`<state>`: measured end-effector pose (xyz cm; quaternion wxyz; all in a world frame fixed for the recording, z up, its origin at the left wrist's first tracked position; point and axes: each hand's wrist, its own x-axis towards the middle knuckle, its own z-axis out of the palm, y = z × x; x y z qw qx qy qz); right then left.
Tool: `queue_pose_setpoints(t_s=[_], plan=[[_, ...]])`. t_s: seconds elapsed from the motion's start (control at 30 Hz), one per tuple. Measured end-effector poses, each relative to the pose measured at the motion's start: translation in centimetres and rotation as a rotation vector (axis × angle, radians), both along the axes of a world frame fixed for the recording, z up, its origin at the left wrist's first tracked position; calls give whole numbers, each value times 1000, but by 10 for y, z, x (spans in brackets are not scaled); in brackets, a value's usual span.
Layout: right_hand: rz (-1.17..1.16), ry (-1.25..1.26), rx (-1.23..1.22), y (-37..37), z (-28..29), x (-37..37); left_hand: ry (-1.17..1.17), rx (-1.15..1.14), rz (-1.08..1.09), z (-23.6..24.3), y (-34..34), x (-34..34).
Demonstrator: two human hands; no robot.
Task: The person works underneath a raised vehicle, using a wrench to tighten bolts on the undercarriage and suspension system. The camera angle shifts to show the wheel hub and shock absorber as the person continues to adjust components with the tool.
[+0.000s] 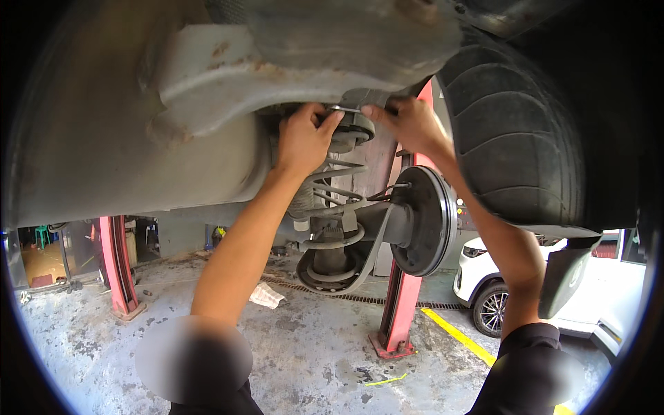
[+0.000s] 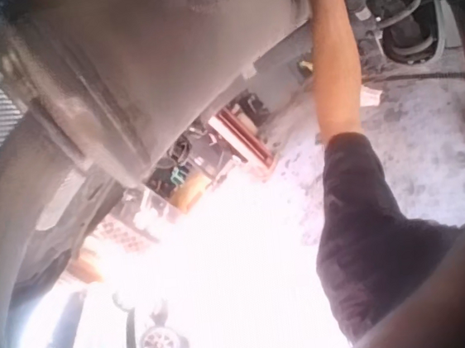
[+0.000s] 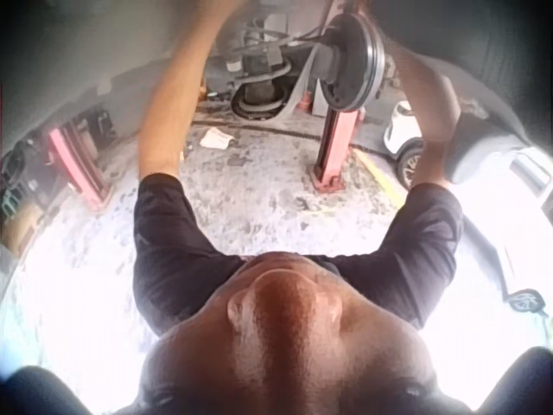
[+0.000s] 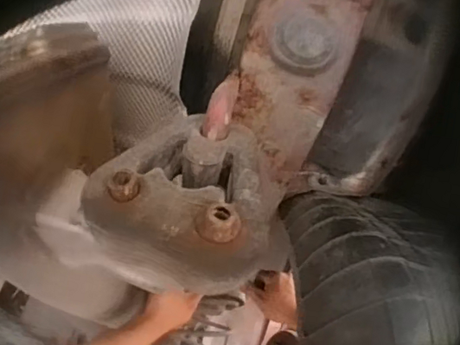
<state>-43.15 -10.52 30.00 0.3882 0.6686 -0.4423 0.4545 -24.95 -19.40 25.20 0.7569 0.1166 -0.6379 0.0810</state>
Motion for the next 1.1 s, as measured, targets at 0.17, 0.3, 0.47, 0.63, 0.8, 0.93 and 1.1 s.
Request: queue_pose_setpoints(t_s=[0.17, 0.3, 0.47, 0.63, 0.8, 0.93, 1.1], plan=[[104, -55, 56, -5, -34, -17, -68, 14, -13, -5, 3, -3], [55, 184, -72, 1, -44, -26, -104, 24, -45, -10, -4, 1], [49, 272, -132, -4, -38, -21, -74, 29, -128, -5, -13, -1], [241, 269, -206, -32, -28, -27, -15, -9, -203, -3, -14, -6], [249, 235, -226, -46, -20, -31, -14, -25, -217, -5, -13, -10], [228, 299, -223, -45, -6, -39, -9, -23, -217, -6, -9, -15], [105, 300, -150, -14, -1, -21, 104, -52, -212, -9, -15, -19]])
